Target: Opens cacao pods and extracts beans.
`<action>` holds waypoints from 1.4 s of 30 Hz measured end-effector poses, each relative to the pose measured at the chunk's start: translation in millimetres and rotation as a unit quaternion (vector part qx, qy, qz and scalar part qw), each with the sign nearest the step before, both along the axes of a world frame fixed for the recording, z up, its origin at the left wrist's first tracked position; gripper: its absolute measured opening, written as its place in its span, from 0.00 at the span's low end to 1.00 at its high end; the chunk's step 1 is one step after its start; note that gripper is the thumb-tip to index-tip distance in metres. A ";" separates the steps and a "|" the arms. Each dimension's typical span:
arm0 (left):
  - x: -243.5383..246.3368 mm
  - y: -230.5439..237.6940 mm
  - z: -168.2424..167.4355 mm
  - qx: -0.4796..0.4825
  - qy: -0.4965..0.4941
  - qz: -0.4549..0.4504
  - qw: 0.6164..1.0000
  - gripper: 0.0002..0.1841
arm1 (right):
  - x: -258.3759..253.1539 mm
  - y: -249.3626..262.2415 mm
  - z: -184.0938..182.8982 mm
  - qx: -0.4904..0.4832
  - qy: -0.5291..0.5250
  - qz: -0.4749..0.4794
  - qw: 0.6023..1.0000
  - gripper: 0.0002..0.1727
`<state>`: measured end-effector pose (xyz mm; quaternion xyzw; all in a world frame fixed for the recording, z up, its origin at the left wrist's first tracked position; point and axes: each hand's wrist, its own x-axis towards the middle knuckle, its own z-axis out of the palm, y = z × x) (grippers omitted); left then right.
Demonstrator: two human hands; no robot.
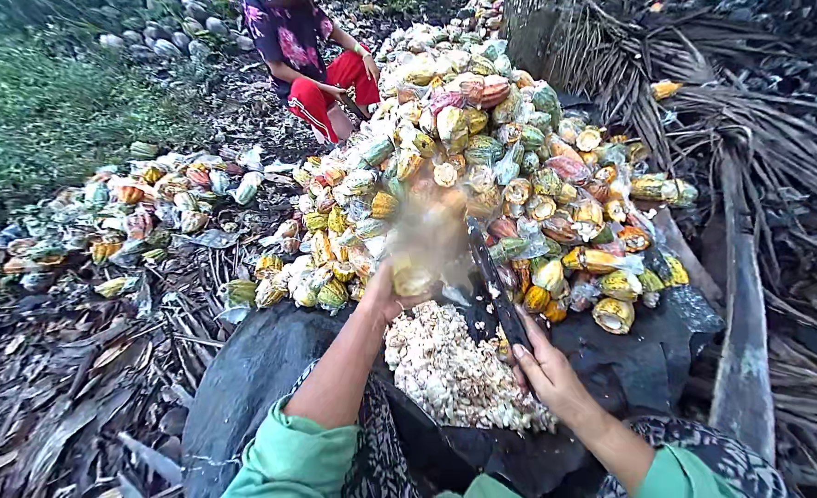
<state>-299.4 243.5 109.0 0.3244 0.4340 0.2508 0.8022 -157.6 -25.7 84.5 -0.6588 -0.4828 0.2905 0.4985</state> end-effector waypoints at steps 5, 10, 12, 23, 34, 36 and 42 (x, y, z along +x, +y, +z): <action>-0.5 26.4 -15.1 -0.058 -0.109 0.103 0.987 0.47 | -1.3 -1.6 -26.1 0.016 -0.206 0.065 0.976 0.30; 2.7 44.9 -6.1 -0.047 -0.094 0.103 0.989 0.31 | -0.5 15.0 -21.5 -0.017 -0.264 0.090 0.960 0.29; 2.9 46.9 -8.1 -0.029 -0.085 0.097 0.991 0.27 | 1.5 24.6 -12.6 -0.045 -0.300 0.094 0.948 0.30; 0.2 34.3 -24.0 0.311 0.135 -0.013 0.941 0.24 | -2.6 47.8 23.2 -0.197 -0.393 0.120 0.890 0.40; 11.9 -6.4 -21.6 0.058 -0.100 0.064 0.991 0.19 | -4.3 33.4 11.9 -0.182 0.267 0.180 0.929 0.44; 24.2 -9.9 -18.5 0.025 -0.154 0.128 0.980 0.22 | -21.0 34.4 5.3 -0.126 0.409 0.168 0.888 0.47; 48.1 -9.1 -24.6 0.033 -0.119 0.188 0.974 0.21 | -32.8 59.4 7.5 -0.155 0.317 0.110 0.929 0.43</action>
